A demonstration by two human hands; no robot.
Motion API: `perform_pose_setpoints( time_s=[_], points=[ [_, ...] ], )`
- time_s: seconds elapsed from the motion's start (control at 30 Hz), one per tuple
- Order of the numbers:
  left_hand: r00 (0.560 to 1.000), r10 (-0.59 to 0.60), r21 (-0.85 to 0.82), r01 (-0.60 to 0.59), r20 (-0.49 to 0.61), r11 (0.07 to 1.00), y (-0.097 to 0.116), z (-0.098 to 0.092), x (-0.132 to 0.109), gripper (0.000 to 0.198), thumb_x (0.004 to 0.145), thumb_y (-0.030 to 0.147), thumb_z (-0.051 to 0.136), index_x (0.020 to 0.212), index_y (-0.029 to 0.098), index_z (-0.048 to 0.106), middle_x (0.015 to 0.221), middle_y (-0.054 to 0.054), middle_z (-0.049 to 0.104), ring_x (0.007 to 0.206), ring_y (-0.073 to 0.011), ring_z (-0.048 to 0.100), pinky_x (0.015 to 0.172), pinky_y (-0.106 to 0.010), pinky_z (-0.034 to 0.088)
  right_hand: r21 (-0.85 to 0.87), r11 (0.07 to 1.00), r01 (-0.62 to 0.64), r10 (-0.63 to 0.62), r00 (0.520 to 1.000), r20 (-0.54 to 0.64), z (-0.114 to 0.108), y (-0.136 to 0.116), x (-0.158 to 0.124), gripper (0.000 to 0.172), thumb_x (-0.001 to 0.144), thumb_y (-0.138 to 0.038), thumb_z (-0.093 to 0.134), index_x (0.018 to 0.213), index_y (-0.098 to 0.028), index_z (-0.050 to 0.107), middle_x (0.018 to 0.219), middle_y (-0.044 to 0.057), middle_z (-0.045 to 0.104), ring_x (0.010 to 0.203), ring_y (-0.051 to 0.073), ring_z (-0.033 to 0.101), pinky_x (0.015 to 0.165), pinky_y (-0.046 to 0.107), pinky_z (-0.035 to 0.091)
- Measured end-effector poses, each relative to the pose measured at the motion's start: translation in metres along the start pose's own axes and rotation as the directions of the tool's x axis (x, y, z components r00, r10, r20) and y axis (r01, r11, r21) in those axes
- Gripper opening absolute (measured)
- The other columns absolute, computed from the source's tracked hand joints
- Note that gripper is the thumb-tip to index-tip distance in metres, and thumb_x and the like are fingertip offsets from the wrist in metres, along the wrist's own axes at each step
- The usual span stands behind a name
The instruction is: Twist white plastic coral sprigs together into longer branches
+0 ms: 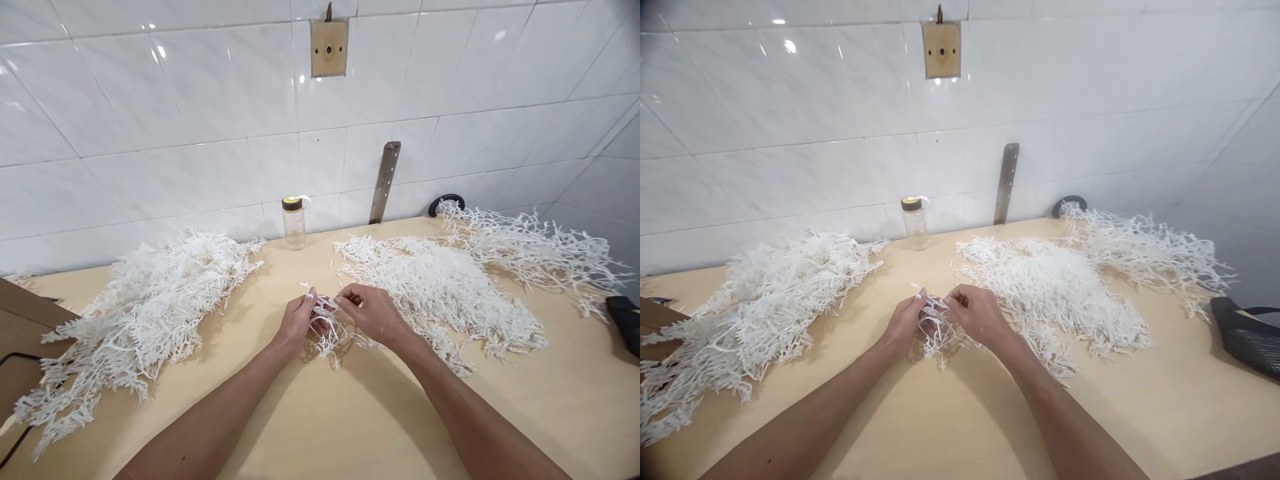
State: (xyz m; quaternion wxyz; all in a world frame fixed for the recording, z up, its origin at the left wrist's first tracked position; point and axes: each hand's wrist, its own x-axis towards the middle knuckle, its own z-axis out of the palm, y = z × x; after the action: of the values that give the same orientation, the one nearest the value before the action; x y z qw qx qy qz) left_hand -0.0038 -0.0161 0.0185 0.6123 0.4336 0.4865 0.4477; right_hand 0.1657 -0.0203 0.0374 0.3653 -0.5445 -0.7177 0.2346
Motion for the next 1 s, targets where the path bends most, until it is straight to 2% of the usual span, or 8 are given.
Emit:
perform_pose_setpoints(
  time_s=[0.13,0.3,0.4,0.5,0.63,0.77,0.9,1.0],
  points=[
    [0.998,-0.001,0.031,-0.001,0.058,1.000,0.002,-0.001,-0.002,0.051,0.074,0.063,0.064,0.075,0.012,0.067,0.055,-0.001,0.057,0.040,-0.0085,0.046,0.040,-0.021,0.032,0.060,0.996,-0.063,0.063,0.998,0.002,-0.001,-0.001,0.000,0.024,0.086,-0.036,0.054,0.074,-0.019,0.066,0.067,0.001,0.067,0.060,0.015,0.059,0.055,0.026,0.045],
    [0.990,-0.003,0.099,-0.011,0.139,0.995,0.007,-0.005,-0.006,0.047,0.072,0.060,0.068,0.071,0.013,0.064,0.045,0.006,0.039,0.037,-0.0052,0.031,0.040,-0.021,0.023,0.128,0.987,-0.102,0.104,0.995,-0.008,0.000,-0.002,0.000,0.026,0.085,-0.041,0.055,0.075,-0.019,0.065,0.067,0.001,0.065,0.053,0.013,0.058,0.051,0.025,0.047],
    [0.989,0.055,0.117,-0.072,0.138,0.991,0.007,-0.006,-0.007,0.044,0.064,0.054,0.077,0.065,0.014,0.058,0.047,0.007,0.038,0.041,-0.0052,0.032,0.043,-0.021,0.024,0.200,0.972,-0.125,0.127,0.992,0.005,0.002,0.000,0.000,0.028,0.085,-0.044,0.055,0.075,-0.019,0.063,0.063,0.000,0.063,0.048,0.012,0.056,0.048,0.024,0.048],
    [0.994,0.057,0.090,-0.065,0.096,0.994,0.004,-0.007,-0.004,0.045,0.062,0.052,0.079,0.062,0.016,0.052,0.050,0.006,0.039,0.044,-0.0062,0.035,0.045,-0.021,0.026,0.278,0.950,-0.139,0.129,0.990,0.054,0.004,0.002,0.000,0.031,0.086,-0.048,0.055,0.075,-0.020,0.061,0.061,-0.001,0.061,0.047,0.012,0.056,0.046,0.024,0.049],
    [0.997,0.015,0.013,-0.016,0.079,1.000,-0.002,-0.009,0.002,0.042,0.063,0.051,0.078,0.068,0.016,0.055,0.052,0.006,0.040,0.043,-0.0068,0.037,0.044,-0.022,0.027,0.266,0.954,-0.137,0.122,0.990,0.074,0.006,0.005,0.001,0.036,0.087,-0.051,0.053,0.072,-0.018,0.062,0.056,-0.001,0.059,0.043,0.012,0.056,0.044,0.022,0.047],
    [0.996,-0.037,0.004,0.037,0.082,0.999,0.000,-0.009,0.002,0.041,0.066,0.052,0.076,0.067,0.015,0.059,0.047,0.006,0.041,0.038,-0.0056,0.034,0.040,-0.021,0.024,0.273,0.948,-0.161,0.154,0.987,0.048,0.005,0.008,0.002,0.037,0.087,-0.051,0.053,0.071,-0.018,0.062,0.055,-0.002,0.058,0.043,0.012,0.056,0.044,0.022,0.047],
    [0.989,-0.058,-0.080,0.069,0.134,0.994,0.005,-0.008,0.000,0.052,0.071,0.064,0.066,0.073,0.012,0.066,0.049,0.001,0.050,0.038,-0.0080,0.040,0.039,-0.021,0.028,0.279,0.940,-0.194,0.203,0.979,-0.001,0.004,0.008,0.003,0.035,0.086,-0.050,0.055,0.072,-0.019,0.060,0.054,-0.002,0.058,0.043,0.012,0.056,0.045,0.023,0.047],
    [0.989,-0.068,-0.118,0.084,0.128,0.990,0.006,-0.006,0.000,0.058,0.072,0.067,0.064,0.075,0.009,0.068,0.053,-0.003,0.056,0.041,-0.0097,0.046,0.041,-0.022,0.032,0.255,0.947,-0.194,0.209,0.977,-0.034,0.004,0.006,0.003,0.033,0.086,-0.049,0.055,0.071,-0.019,0.059,0.054,-0.002,0.057,0.043,0.013,0.056,0.046,0.024,0.047]
  ],
)
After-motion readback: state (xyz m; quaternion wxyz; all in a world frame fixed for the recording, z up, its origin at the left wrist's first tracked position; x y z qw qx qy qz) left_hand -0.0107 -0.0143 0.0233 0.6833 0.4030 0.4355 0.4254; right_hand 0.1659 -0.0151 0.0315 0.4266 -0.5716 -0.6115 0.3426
